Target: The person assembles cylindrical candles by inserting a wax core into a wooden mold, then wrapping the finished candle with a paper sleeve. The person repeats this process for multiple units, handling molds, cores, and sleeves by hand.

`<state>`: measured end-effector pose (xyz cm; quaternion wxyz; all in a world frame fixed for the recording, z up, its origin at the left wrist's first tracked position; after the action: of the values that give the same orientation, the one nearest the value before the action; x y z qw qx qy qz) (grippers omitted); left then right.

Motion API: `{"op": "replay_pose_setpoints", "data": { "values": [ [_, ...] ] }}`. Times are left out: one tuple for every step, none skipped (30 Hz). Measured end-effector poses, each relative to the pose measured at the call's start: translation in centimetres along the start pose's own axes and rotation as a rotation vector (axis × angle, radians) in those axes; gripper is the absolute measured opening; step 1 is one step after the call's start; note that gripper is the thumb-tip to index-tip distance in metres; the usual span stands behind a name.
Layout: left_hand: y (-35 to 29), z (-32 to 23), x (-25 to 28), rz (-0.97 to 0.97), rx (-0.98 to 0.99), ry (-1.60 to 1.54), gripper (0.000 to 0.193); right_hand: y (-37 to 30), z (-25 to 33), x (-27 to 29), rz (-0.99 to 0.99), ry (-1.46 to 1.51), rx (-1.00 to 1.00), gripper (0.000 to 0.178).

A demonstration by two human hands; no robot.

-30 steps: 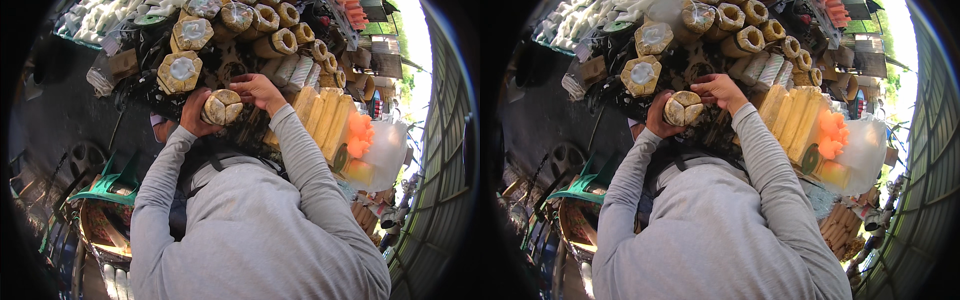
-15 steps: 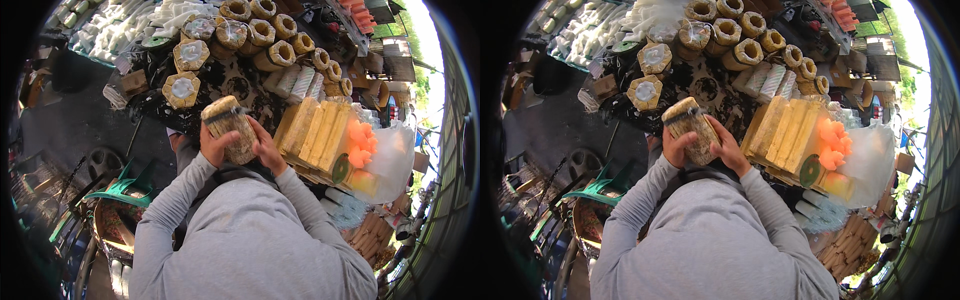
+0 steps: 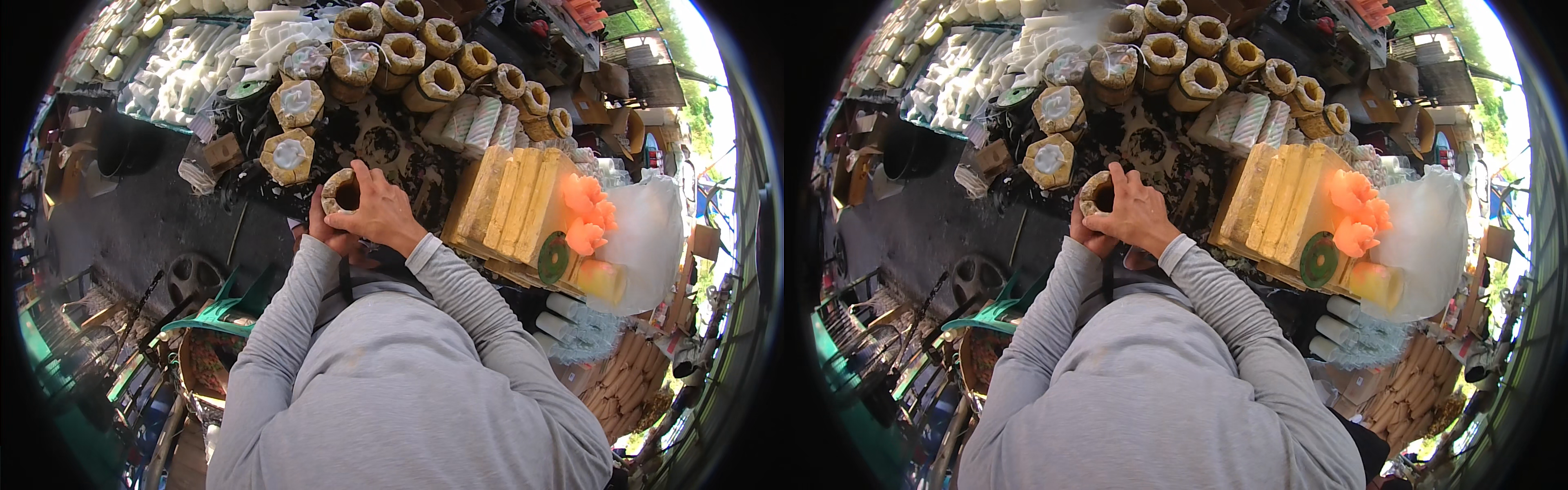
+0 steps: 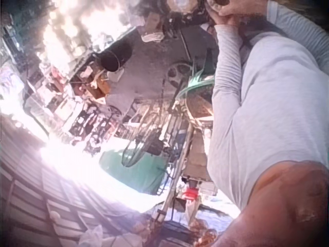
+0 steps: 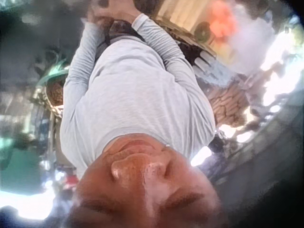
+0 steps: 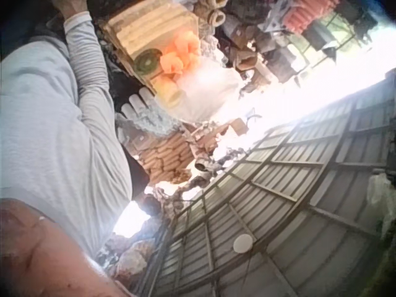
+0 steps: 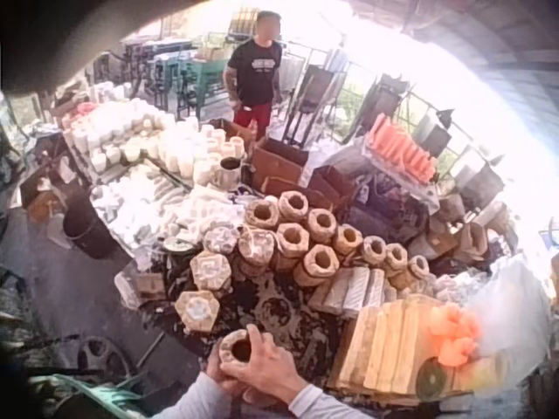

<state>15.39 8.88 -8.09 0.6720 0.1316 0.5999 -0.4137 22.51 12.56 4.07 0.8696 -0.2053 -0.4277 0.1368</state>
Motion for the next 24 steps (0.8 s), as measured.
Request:
{"op": "replay_pose_setpoints", "data": {
  "values": [
    [0.2, -0.2, 0.2, -0.011, 0.000, -0.018, 0.053, 0.3, -0.2, 0.3, -0.022, 0.011, 0.031, 0.098],
    [0.3, -0.5, 0.5, -0.023, 0.000, -0.036, 0.054, 0.5, -0.3, 0.9, -0.090, 0.040, 0.105, 0.097],
    [0.4, -0.6, 0.8, -0.031, 0.012, -0.028, 0.055, 0.8, -0.9, 1.2, -0.131, 0.060, 0.154, 0.096],
    [0.5, -0.8, 1.1, -0.036, 0.021, -0.020, 0.057, 1.1, -3.2, 2.1, -0.183, 0.206, 0.135, 0.079],
    [0.5, -0.7, 0.8, 0.018, 0.049, -0.035, 0.058, 2.0, -6.7, 3.0, -0.302, 0.399, 0.031, 0.061],
    [0.4, -0.5, 1.0, 0.029, 0.077, -0.104, 0.066, 2.3, -10.5, 3.8, -0.412, 0.410, -0.102, 0.047],
    [0.1, -0.5, 1.8, -0.020, 0.101, -0.061, 0.073, 2.2, -11.4, 6.0, -0.634, 0.108, -0.036, 0.040],
    [-0.4, -0.1, 2.2, -0.029, 0.148, -0.039, 0.081, 2.5, -12.3, 6.5, -0.788, -0.146, -0.047, 0.028],
    [-0.9, 0.0, 2.9, -0.085, 0.182, 0.008, 0.088, 4.3, -14.8, 5.5, -0.699, -0.259, -0.168, 0.023],
    [-1.5, -0.2, 3.5, -0.141, 0.153, 0.020, 0.102, 5.6, -16.4, 5.5, -0.736, -0.205, -0.167, 0.024],
    [-2.4, 0.0, 3.7, -0.184, 0.170, 0.001, 0.105, 6.3, -17.8, 5.4, -0.767, -0.128, -0.198, 0.025],
    [-3.4, -0.2, 4.3, -0.298, 0.164, 0.025, 0.107, 6.6, -17.7, 5.4, -0.775, -0.225, -0.186, 0.023],
    [-4.6, -0.2, 4.5, -0.398, 0.164, 0.031, 0.110, 6.7, -17.8, 5.2, -0.741, -0.287, -0.245, 0.020],
    [-6.3, -0.8, 4.7, -0.510, 0.126, 0.178, 0.105, 6.3, -17.6, 5.2, -0.697, -0.350, -0.317, 0.018],
    [-8.1, -1.5, 3.8, -0.537, 0.133, 0.397, 0.097, 5.2, -17.7, 5.4, -0.677, -0.021, -0.268, 0.015],
    [-9.9, -2.4, 2.2, -0.525, 0.152, 0.593, 0.089, 3.8, -17.5, 5.6, -0.636, 0.305, -0.226, 0.012],
    [-11.3, -2.8, 0.9, -0.553, 0.180, 0.784, 0.083, 2.4, -16.3, 5.8, -0.595, 0.634, -0.131, 0.009],
    [-11.7, -2.9, -1.5, -0.476, 0.120, 0.975, 0.076, 0.7, -14.1, 5.7, -0.534, 0.879, -0.015, 0.007],
    [-12.4, -2.7, -3.6, -0.444, 0.068, 1.157, 0.069, -1.3, -11.5, 5.8, -0.470, 1.128, 0.152, 0.006],
    [-13.0, -2.6, -5.3, -0.450, 0.017, 1.346, 0.063, -3.2, -9.3, 4.8, -0.314, 1.267, 0.170, 0.006],
    [-12.8, -2.0, -7.7, -0.350, -0.124, 1.363, 0.056, -4.9, -6.9, 3.8, -0.147, 1.407, 0.210, 0.007],
    [-12.6, -1.1, -9.4, -0.289, -0.262, 1.386, 0.049, -6.0, -4.3, 2.3, 0.039, 1.414, 0.230, 0.007],
    [-12.2, -0.1, -11.2, -0.178, -0.421, 1.409, 0.043, -7.1, -1.9, 0.8, 0.232, 1.414, 0.269, 0.008],
    [-11.5, 0.6, -11.1, -0.105, -0.360, 1.286, 0.037, -7.9, -0.7, -0.7, 0.356, 1.369, 0.248, 0.008]
  ]
}}
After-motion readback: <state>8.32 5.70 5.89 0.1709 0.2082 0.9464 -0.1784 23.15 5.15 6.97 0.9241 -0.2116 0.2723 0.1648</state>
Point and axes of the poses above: each hand's wrist, its own y-axis towards the middle knuckle, its own x-axis out of the back of the hand, z = x × y, the point moved 10 cm from there along y, towards the middle knuckle, and after that the axes turned 6 degrees about z, right-handed, at the moved point
